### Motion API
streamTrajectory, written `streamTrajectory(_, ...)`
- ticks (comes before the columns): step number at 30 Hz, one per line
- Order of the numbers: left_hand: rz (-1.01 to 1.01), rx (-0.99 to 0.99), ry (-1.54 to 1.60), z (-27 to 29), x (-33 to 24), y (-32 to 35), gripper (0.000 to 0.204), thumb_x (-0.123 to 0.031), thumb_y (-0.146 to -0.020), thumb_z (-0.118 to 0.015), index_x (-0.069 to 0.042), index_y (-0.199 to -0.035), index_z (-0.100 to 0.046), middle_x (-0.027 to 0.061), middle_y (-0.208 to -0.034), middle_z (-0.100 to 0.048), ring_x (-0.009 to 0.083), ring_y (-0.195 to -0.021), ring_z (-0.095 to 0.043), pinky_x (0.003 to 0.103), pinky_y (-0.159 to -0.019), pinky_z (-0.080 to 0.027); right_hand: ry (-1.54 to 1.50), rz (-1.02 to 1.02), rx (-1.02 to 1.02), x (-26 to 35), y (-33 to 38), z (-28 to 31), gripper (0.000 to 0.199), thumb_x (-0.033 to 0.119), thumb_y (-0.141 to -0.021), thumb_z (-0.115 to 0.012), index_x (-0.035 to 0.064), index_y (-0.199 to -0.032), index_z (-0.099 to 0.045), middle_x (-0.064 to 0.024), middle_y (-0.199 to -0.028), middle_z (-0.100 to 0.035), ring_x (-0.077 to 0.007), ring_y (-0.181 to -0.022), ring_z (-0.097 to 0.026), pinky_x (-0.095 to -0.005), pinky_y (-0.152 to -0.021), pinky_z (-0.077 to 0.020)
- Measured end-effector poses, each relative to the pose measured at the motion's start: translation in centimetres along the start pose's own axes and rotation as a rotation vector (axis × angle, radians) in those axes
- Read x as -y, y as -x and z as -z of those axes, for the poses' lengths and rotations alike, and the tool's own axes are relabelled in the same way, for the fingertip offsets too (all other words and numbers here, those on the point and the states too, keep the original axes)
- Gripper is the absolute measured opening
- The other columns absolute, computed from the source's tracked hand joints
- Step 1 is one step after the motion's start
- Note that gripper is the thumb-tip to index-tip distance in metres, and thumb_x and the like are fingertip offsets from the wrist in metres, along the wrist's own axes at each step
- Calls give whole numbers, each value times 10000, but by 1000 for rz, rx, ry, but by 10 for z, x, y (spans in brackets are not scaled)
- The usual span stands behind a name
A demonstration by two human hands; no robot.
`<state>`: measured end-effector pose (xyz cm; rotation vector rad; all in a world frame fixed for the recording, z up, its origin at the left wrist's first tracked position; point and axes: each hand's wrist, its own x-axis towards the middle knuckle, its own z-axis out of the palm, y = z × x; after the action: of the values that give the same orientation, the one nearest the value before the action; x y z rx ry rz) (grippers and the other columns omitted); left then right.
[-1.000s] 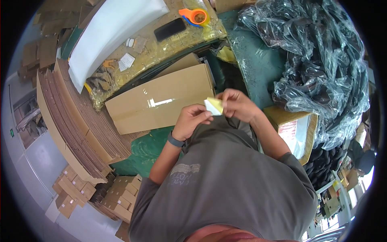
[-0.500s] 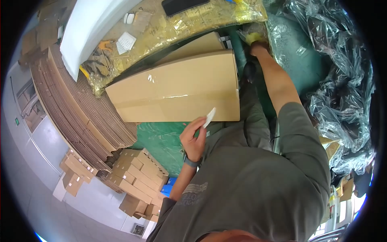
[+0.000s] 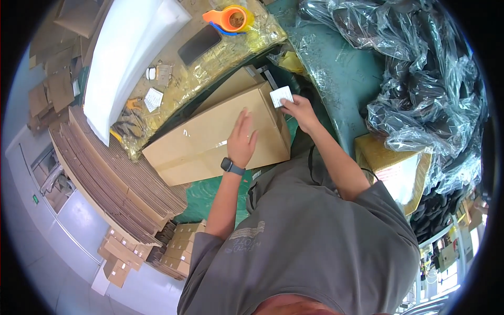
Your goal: Packing bicycle saddles into plastic bags and cardboard boxes for shipment.
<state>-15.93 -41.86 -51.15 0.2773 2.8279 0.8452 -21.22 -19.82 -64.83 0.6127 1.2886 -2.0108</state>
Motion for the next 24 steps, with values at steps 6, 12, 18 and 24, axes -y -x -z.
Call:
streamTrajectory(6, 449, -103, 181, -7, 12, 83, 678, -68, -924, -728, -19, -1549, -471, 203, -1541, -549, 382, -1370, -579, 443, -1109, -509, 627, 154, -273, -76, -73, 1, 477, 407, -980, -766, 2, -1226, -710, -91, -1040, -753, -202, -946, -701, -353, -859, -552)
streamTrajectory(12, 705, -412, -99, 16, 125, 193, 715, -228, -944, -760, 53, -1531, -464, 278, -1550, -511, 447, -1441, -478, 504, -1224, -367, 534, 435, -158, -75, -52, -58, 803, 406, -1018, -691, -43, -1604, -375, -265, -1617, -450, -330, -1543, -394, -382, -1273, -276)
streamTrajectory(18, 1106, -762, -390, 115, 385, 304, 802, -448, -982, -687, 121, -1498, -458, 323, -1544, -497, 487, -1441, -459, 519, -1231, -351, 746, 360, -249, -54, -7, -79, 902, 446, -1010, -699, -66, -1630, -292, -270, -1611, -455, -334, -1499, -461, -377, -1231, -360)
streamTrajectory(24, 1473, -426, 193, 183, 485, 335, 959, -763, -970, -486, 86, -1410, -560, 350, -1402, -613, 488, -1328, -587, 527, -1131, -448, 1025, 109, -610, -67, 27, -115, 826, 708, -900, -700, -84, -1129, -755, -261, -1130, -770, -375, -1126, -738, -446, -985, -548)
